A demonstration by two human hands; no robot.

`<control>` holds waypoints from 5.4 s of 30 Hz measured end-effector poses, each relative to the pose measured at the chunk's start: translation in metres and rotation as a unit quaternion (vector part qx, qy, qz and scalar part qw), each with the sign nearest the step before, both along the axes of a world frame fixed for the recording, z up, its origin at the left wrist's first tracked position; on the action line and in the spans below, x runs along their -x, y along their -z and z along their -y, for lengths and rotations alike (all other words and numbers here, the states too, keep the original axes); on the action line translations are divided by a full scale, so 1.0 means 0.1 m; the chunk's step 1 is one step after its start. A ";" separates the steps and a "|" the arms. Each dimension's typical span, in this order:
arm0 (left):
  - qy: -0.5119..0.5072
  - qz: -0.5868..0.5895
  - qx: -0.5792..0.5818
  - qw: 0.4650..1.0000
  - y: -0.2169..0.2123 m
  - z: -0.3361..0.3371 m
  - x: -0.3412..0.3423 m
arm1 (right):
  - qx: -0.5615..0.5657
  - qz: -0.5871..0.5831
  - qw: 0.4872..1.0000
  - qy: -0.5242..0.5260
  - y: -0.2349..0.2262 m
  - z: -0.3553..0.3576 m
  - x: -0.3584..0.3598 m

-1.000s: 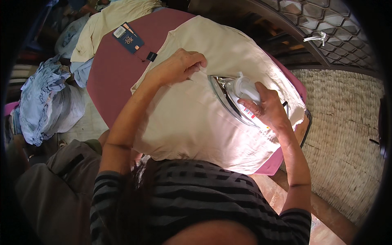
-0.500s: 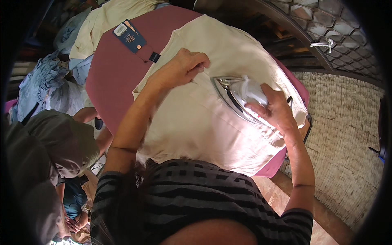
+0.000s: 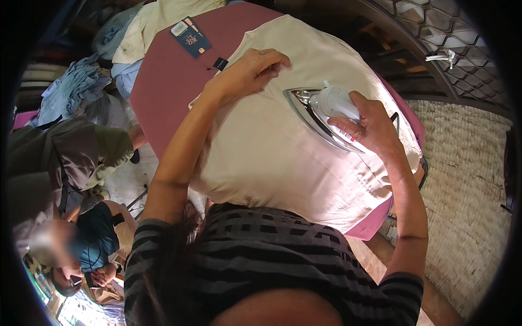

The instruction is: The person irons a light-colored shirt on an ironing board, flipping it to iron both the front and back surfaces.

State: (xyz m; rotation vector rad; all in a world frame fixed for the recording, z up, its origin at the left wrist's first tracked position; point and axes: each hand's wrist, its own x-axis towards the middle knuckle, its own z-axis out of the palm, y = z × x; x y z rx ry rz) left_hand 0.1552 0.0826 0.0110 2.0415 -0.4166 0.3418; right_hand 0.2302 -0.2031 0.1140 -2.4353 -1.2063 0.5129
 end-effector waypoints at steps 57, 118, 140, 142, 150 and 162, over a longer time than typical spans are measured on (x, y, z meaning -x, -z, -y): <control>-0.048 0.002 -0.201 0.978 0.15 1.94 1.11 | -0.110 -0.091 0.974 0.176 -0.82 0.65 -0.18; -0.576 -0.182 -0.033 0.796 0.16 0.45 2.37 | -0.074 0.128 0.937 -0.318 0.12 -2.02 0.46; -0.539 -0.159 0.095 0.821 0.29 0.39 2.93 | -0.071 0.072 0.962 -0.252 0.16 -2.18 1.51; -0.510 -0.169 0.092 0.838 0.25 0.32 2.92 | -0.059 0.055 0.965 -0.249 0.12 -2.11 1.40; -0.452 0.007 -0.085 0.888 -0.14 0.20 2.39 | -0.020 -0.040 0.998 -0.039 -0.56 -1.25 0.52; -0.381 0.007 -0.078 0.921 0.07 -0.25 0.31 | 0.019 0.021 0.994 0.103 -0.25 -1.26 -0.44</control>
